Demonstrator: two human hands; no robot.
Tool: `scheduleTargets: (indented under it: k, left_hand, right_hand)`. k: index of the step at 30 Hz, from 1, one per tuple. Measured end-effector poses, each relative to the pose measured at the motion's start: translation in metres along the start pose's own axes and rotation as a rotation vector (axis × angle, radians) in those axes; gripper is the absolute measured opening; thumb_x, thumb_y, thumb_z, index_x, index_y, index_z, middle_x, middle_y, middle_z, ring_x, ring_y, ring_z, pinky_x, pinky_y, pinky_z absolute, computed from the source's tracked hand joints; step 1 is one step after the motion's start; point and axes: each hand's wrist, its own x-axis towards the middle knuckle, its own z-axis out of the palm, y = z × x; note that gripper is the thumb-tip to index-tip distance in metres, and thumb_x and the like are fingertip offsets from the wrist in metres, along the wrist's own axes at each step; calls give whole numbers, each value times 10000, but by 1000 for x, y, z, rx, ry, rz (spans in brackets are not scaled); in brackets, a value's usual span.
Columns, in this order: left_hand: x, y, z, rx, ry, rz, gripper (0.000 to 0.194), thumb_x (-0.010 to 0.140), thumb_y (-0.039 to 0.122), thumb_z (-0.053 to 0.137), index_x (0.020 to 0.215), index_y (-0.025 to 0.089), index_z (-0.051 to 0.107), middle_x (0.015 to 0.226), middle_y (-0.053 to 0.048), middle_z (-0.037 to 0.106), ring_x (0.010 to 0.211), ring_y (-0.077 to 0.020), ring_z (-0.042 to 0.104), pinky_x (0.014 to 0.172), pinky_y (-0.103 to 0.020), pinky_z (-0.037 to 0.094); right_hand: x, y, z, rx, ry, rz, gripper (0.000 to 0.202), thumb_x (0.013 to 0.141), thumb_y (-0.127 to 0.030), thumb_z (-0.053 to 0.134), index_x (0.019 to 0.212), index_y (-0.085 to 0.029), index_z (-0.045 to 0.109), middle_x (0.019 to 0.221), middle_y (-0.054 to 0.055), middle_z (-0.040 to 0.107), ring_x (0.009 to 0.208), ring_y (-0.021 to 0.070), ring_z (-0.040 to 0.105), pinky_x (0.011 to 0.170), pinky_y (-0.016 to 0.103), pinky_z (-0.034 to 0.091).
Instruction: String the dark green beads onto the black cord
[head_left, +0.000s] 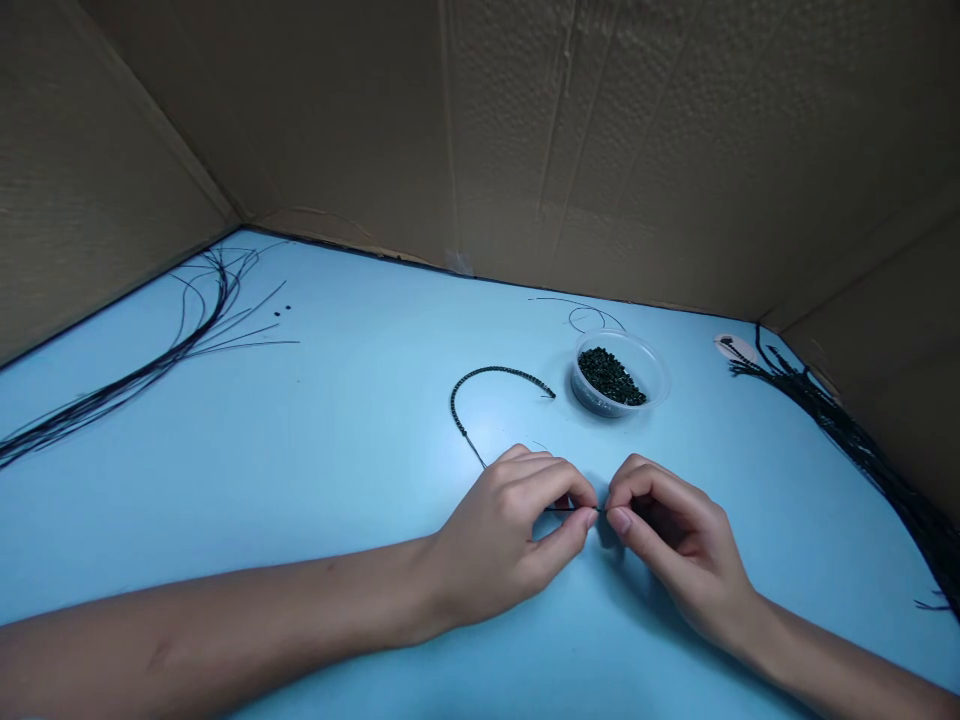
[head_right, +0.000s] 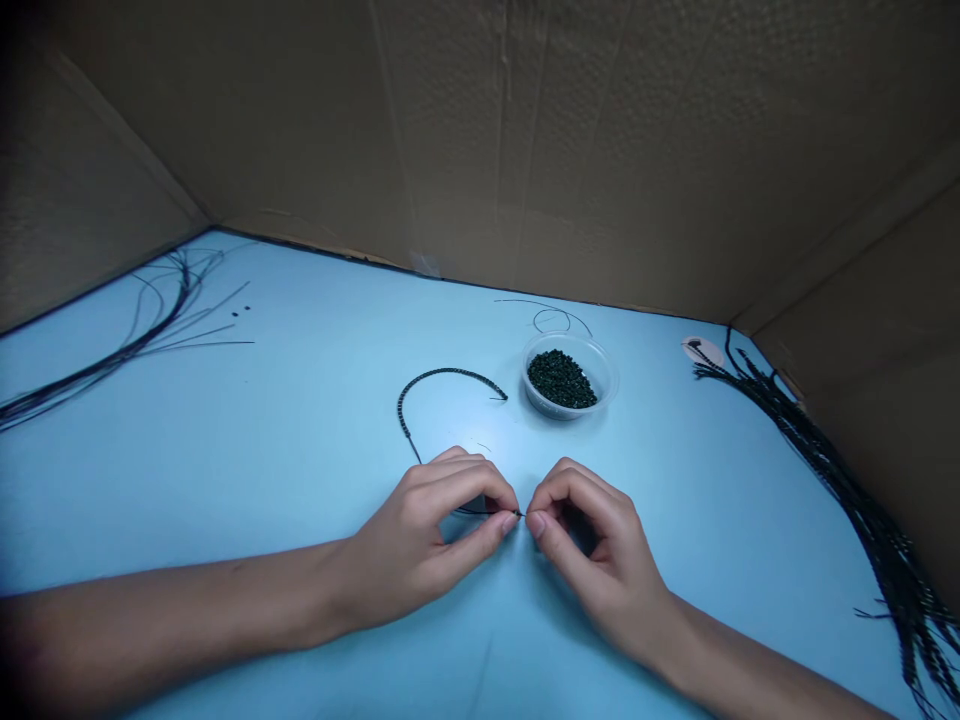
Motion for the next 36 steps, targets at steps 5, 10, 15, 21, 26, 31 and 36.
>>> scheduleTargets:
  k: [5,10,15,21,26,31,36]
  left_hand:
    - [0,0,-1,7,-3,21,65,983,105,652,950,155,678,833,0,719,781,-141,659,819,-295,441]
    - [-1,0,-1,13,-2,24,63,986,99,655,958,150,679,843,-2,726,789,-139,666,824,-294,438]
    - [0,0,0,37,-17,41,66,980,104,644,945,154,669,836,-1,724,760,-140,647,816,-307,434]
    - [0,2,0,43,-18,43,69,953,111,627,910,164,641,817,1,709,742,-144,641,805,-317,434]
    - [1,4,-1,54,4,13,86,952,105,608,898,165,637,795,7,693,737,-145,639,790,-323,429]
    - [0,3,-1,53,44,-8,91,965,105,608,900,162,635,792,9,689,733,-144,641,785,-331,421]
    - [1,3,-2,46,61,-6,87,980,116,609,912,162,638,796,8,690,734,-142,634,784,-328,424]
  right_hand:
    - [1,0,1,-31,-3,-22,92,1057,-239,646,972,-245,679,882,16,601,772,173,539,688,311,410]
    - [1,-1,1,-89,4,-84,82,1045,-191,647,994,-247,678,875,13,610,771,167,546,694,305,419]
    - [-1,-3,3,-201,-13,-115,135,1053,-161,589,942,-237,605,863,10,593,764,167,533,695,308,412]
    - [-1,-3,4,-227,-16,-132,154,1048,-160,557,911,-230,558,847,7,556,742,166,500,671,305,390]
    - [-1,1,0,-72,111,-72,187,1061,-240,577,874,-228,574,809,7,524,722,179,472,642,318,353]
    - [-1,4,-3,94,192,-8,153,1063,-286,600,922,-231,625,823,10,511,723,183,473,645,323,352]
    - [3,2,-2,83,112,39,71,1004,-299,716,1000,-235,687,870,15,534,753,178,504,651,309,384]
